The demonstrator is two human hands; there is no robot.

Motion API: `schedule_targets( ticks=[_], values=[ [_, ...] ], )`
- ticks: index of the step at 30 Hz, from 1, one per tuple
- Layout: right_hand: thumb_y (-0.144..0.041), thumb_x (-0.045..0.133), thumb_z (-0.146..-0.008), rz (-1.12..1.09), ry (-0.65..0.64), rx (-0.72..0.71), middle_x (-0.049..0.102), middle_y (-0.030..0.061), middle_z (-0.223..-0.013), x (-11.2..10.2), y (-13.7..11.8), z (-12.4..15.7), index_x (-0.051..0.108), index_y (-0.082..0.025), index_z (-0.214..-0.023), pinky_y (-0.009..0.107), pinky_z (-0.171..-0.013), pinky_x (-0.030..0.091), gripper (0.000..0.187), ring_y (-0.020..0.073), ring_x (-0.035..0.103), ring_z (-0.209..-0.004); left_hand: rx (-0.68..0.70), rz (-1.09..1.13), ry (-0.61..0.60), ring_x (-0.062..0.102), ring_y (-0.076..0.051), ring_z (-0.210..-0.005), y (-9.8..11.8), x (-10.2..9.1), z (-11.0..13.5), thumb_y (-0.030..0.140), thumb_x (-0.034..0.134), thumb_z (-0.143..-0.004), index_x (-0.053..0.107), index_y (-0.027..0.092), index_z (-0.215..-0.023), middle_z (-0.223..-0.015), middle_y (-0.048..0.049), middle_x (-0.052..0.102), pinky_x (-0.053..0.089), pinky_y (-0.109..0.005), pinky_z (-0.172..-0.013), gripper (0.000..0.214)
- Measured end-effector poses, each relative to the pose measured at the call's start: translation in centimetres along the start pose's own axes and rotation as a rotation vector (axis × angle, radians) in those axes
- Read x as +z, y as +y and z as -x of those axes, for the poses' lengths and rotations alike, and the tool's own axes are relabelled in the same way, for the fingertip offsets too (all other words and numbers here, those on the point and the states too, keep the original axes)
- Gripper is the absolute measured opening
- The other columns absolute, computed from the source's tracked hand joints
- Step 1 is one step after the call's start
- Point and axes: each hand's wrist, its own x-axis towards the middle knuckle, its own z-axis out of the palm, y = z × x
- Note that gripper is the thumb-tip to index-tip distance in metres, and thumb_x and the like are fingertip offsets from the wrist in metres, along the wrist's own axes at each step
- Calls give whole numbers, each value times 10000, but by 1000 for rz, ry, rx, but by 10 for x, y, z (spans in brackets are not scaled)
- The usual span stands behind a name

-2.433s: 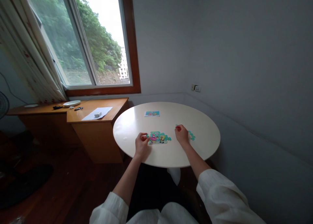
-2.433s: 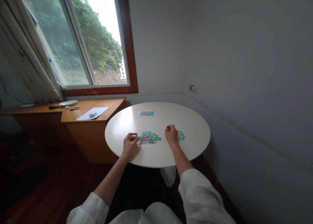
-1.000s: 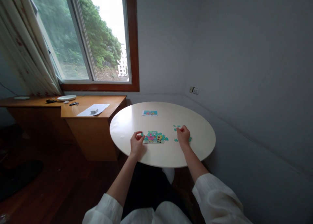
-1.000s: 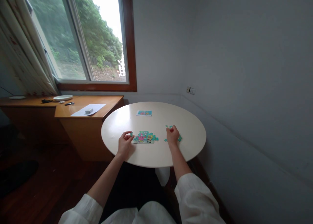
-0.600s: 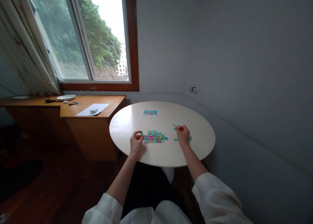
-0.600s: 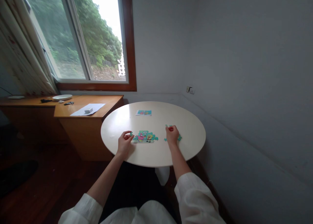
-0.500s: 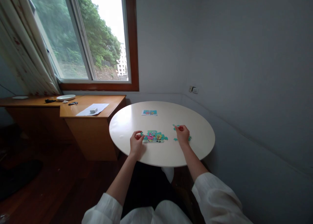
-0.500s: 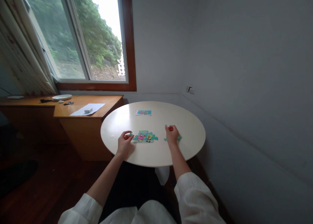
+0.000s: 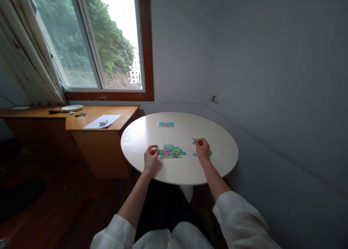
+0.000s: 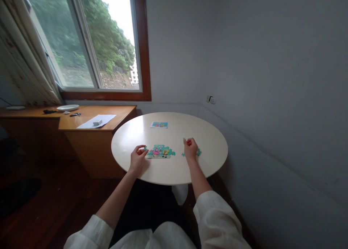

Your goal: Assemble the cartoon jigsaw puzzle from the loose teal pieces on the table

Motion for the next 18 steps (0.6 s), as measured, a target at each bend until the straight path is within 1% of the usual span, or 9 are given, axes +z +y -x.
schedule_targets(
  ticks=[3, 8, 13, 18],
  values=[
    [-443, 614, -625, 2, 18, 19, 400, -82, -481, 0, -1, 1, 414, -207, -546, 224, -458, 336, 320, 85, 367, -462, -2, 5, -1, 587, -143, -639, -1, 0, 0, 268, 689, -594, 580, 158, -864, -631, -2, 612, 428, -264, -628, 311],
    [-461, 658, -595, 54, 9, 1, 296, -98, -429, -3, -4, 2, 316, -210, -463, 227, -434, 288, 444, 71, 275, -443, -8, 13, -3, 587, -141, -642, -1, 0, 0, 289, 697, -586, 581, 162, -860, -630, 2, 610, 424, -260, -631, 324],
    [-568, 655, -552, 83, -19, -16, 309, -91, -423, -3, -2, 2, 300, -220, -457, 237, -430, 282, 506, 78, 277, -438, -16, -3, -5, 589, -145, -652, 0, 0, 0, 304, 698, -585, 581, 163, -869, -642, -2, 613, 420, -264, -634, 338],
    [-619, 642, -541, 117, -52, -46, 305, -89, -427, -1, -2, 3, 288, -225, -458, 241, -450, 284, 536, 77, 277, -432, -25, -8, -7, 585, -143, -659, 1, 0, 1, 308, 695, -583, 578, 167, -870, -648, -1, 608, 417, -263, -639, 340]
  ],
)
